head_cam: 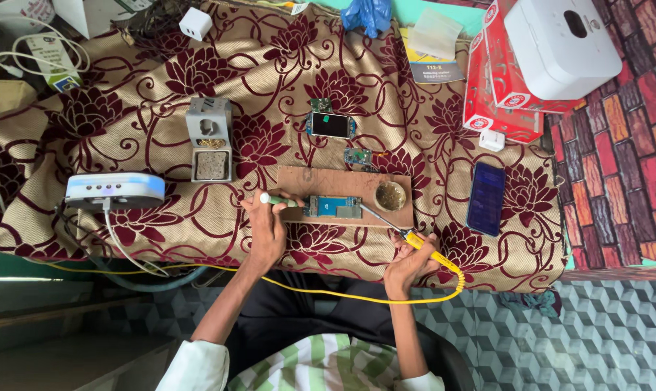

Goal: The person solders a blue circuit board using a soldering iron and solder wire. They repeatedly apply solder to specific points on the board while holding it steady with the other hand. The board remains on a wooden work surface throughout the task.

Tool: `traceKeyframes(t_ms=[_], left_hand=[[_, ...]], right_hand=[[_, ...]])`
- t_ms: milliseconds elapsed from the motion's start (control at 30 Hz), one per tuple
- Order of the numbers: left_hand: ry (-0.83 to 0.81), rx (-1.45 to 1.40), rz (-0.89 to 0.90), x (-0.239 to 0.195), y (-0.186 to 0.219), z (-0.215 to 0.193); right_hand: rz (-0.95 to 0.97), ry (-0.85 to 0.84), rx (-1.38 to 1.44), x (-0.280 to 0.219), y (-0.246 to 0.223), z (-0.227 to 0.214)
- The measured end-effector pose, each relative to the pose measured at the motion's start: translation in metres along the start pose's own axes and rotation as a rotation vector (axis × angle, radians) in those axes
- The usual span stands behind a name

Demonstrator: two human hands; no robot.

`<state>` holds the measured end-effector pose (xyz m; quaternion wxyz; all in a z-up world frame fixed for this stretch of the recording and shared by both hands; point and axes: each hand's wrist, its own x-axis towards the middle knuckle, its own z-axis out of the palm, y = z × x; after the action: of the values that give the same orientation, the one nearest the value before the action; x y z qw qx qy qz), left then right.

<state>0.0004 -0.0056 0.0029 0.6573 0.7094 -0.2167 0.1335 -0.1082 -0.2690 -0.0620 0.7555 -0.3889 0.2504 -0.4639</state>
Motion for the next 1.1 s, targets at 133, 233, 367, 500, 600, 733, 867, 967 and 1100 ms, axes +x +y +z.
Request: traceKeyframes(t_ms=[133, 233, 367, 500, 600, 733, 867, 967, 1100], left_hand=[[-0.011, 0.168, 0.095, -0.001, 0.001, -0.003], [-0.009, 0.241, 0.137, -0.001, 0.002, -0.005], [-0.007, 0.024, 0.030, -0.002, 0.001, -0.001], [-0.020, 0.003, 0.018, -0.002, -0.002, -0.002], [-0.021, 0.381, 0.103, -0.004, -0.003, -0.005], [-0.024, 0.137, 0.072, -0.002, -0.005, -0.003], [-0.012, 0.183, 0.073, -0.004, -0.007, -0.003], [-0.015, 0.170, 0.087, -0.006, -0.006, -0.003], [-0.021, 0.118, 0.080, -0.003, -0.003, -0.003]], right_hand=[[0.039, -0.015, 0.016, -0.002, -0.001, -0.001], [0.006, -0.041, -0.018, -0.004, -0.003, 0.004], [-0.009, -0.051, -0.076, -0.008, -0.009, 0.008], [-0.058, -0.052, -0.062, -0.009, -0.008, 0.010], [-0.083, -0.019, -0.091, -0.012, -0.005, 0.009], [-0.089, 0.026, -0.125, -0.013, 0.001, 0.008], [-0.388, -0.151, -0.360, -0.015, 0.005, 0.002], [-0.217, -0.055, -0.184, -0.015, 0.000, -0.001], [-0.049, 0.074, -0.017, -0.013, -0.009, 0.011]])
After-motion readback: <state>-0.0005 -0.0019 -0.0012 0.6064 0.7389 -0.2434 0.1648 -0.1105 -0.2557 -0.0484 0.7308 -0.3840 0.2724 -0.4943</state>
